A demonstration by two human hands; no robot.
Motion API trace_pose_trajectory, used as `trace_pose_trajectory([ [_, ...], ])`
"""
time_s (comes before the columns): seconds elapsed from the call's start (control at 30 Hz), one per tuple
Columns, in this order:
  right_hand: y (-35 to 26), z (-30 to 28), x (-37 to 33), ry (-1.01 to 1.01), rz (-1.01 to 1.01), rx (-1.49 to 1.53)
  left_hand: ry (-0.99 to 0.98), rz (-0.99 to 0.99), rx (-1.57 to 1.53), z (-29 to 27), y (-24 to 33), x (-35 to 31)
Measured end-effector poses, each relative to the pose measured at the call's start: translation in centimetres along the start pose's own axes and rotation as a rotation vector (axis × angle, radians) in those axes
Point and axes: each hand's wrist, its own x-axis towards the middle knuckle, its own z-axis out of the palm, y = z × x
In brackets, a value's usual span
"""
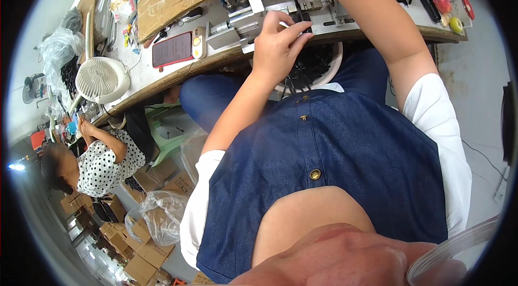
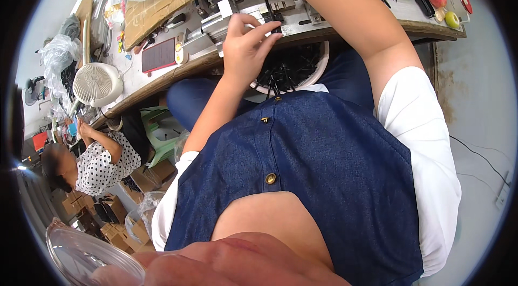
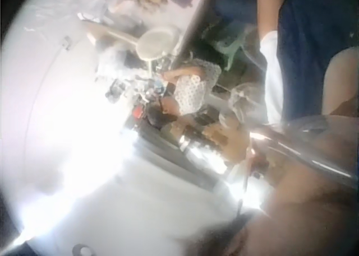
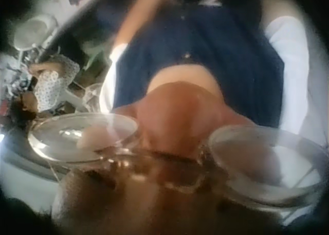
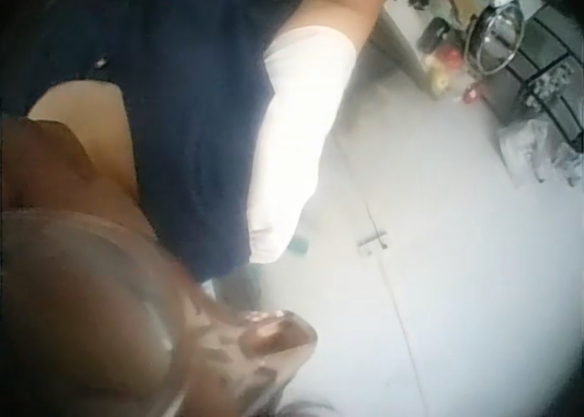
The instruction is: The person empties a plastic bag of black plastic components onto a table and then uses a metal jig to process them one by one. They pick up each component, place it into the jig, manipulate the mechanism, and drop the processed item into a white bowl below.
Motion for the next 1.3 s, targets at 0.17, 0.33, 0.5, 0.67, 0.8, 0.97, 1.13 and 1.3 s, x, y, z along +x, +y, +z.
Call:
trace_pose_trajectory([
  [0.17,-2.5,-4.9,-2.7,0.158,0.207,0.580,0.022,0.000,0.062,1.6,-1.0,-0.3],
  [0.33,-3.2,-7.9,-7.6,0.213,0.396,0.815,0.040,0.057,0.119,2.0,-1.2,-0.6],
  [0.5,-3.5,-7.4,-13.4,0.328,0.370,0.962,0.029,0.077,0.142,1.5,-0.4,0.2],
  [0.67,-5.1,-7.4,-17.9,0.145,0.226,0.476,0.141,0.109,0.099,-1.3,0.2,4.0],
  [0.8,-6.5,-5.8,-19.5,0.021,0.100,0.239,0.224,0.143,0.369,-3.5,1.3,12.1],
  [0.97,-6.6,-2.7,-19.8,-0.075,0.029,0.077,0.044,0.024,0.538,-2.7,-1.8,17.7],
  [1.13,-6.5,-2.1,-19.9,-0.068,-0.029,-0.032,0.021,-0.018,0.465,-2.9,-2.2,18.2],
  [1.3,-5.9,-2.7,-19.5,-0.067,-0.027,0.050,-0.039,-0.178,0.064,-5.4,-0.9,15.5],
])
